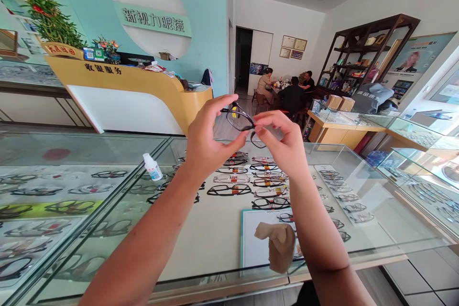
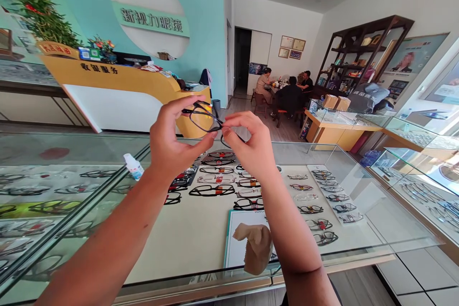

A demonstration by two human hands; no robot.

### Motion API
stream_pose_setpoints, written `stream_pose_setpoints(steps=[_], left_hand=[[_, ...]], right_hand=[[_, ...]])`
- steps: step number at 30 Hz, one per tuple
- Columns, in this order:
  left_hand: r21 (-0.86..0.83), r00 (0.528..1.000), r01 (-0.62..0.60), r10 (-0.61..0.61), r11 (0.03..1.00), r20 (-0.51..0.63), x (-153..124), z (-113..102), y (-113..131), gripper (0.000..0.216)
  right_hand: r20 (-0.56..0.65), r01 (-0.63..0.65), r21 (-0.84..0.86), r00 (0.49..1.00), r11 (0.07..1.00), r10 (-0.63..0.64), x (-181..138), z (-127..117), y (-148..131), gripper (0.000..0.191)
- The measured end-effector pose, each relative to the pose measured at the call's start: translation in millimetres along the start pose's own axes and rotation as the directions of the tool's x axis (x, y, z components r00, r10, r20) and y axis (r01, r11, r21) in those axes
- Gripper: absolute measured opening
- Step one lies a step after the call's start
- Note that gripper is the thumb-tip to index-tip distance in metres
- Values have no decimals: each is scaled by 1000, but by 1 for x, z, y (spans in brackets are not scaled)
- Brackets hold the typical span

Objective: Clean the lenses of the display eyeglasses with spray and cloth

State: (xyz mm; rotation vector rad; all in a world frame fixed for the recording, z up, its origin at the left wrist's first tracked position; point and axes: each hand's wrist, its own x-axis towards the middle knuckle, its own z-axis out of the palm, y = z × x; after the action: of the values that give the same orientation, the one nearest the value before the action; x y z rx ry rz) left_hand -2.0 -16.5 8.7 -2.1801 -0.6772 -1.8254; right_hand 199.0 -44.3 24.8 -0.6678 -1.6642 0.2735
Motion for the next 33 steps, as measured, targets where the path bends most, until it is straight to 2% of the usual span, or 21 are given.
stream_pose_setpoints(steps=[4,11,15,19,22,25,27,28,31,32,33], left_hand=[[-25,999,38,-38,999,4,-2,1,-1,73],[-274,993,118,-112,954,39,-2,7,-2,67],[-392,987,162,-148,905,65,-1,8,-3,65],[-435,978,206,-189,876,83,1,8,-3,66],[-429,976,219,-192,876,106,2,8,-2,65],[-382,969,245,-212,891,126,1,8,-1,67],[-313,970,242,-228,918,81,0,8,2,67],[-267,973,228,-232,936,18,0,8,3,65],[-108,954,196,-215,975,-209,-2,6,13,33],[-68,949,209,-219,976,-226,-2,5,17,19],[-45,951,236,-240,971,-195,-2,3,22,9]], right_hand=[[28,-4,-1,1000,1000,4,0,0,3,12],[52,-29,41,998,999,27,0,0,9,9],[124,-113,117,987,987,98,0,2,10,11],[183,-218,195,966,956,183,0,4,9,15],[226,-237,202,955,950,190,1,4,10,21],[228,-204,181,960,962,160,1,5,13,26],[188,-170,147,972,974,141,1,6,17,27],[161,-154,123,978,980,134,1,7,19,26],[70,-110,39,992,993,107,0,10,24,23],[42,-94,10,995,996,93,0,11,24,22],[18,-77,-16,997,997,77,-1,11,24,21]])
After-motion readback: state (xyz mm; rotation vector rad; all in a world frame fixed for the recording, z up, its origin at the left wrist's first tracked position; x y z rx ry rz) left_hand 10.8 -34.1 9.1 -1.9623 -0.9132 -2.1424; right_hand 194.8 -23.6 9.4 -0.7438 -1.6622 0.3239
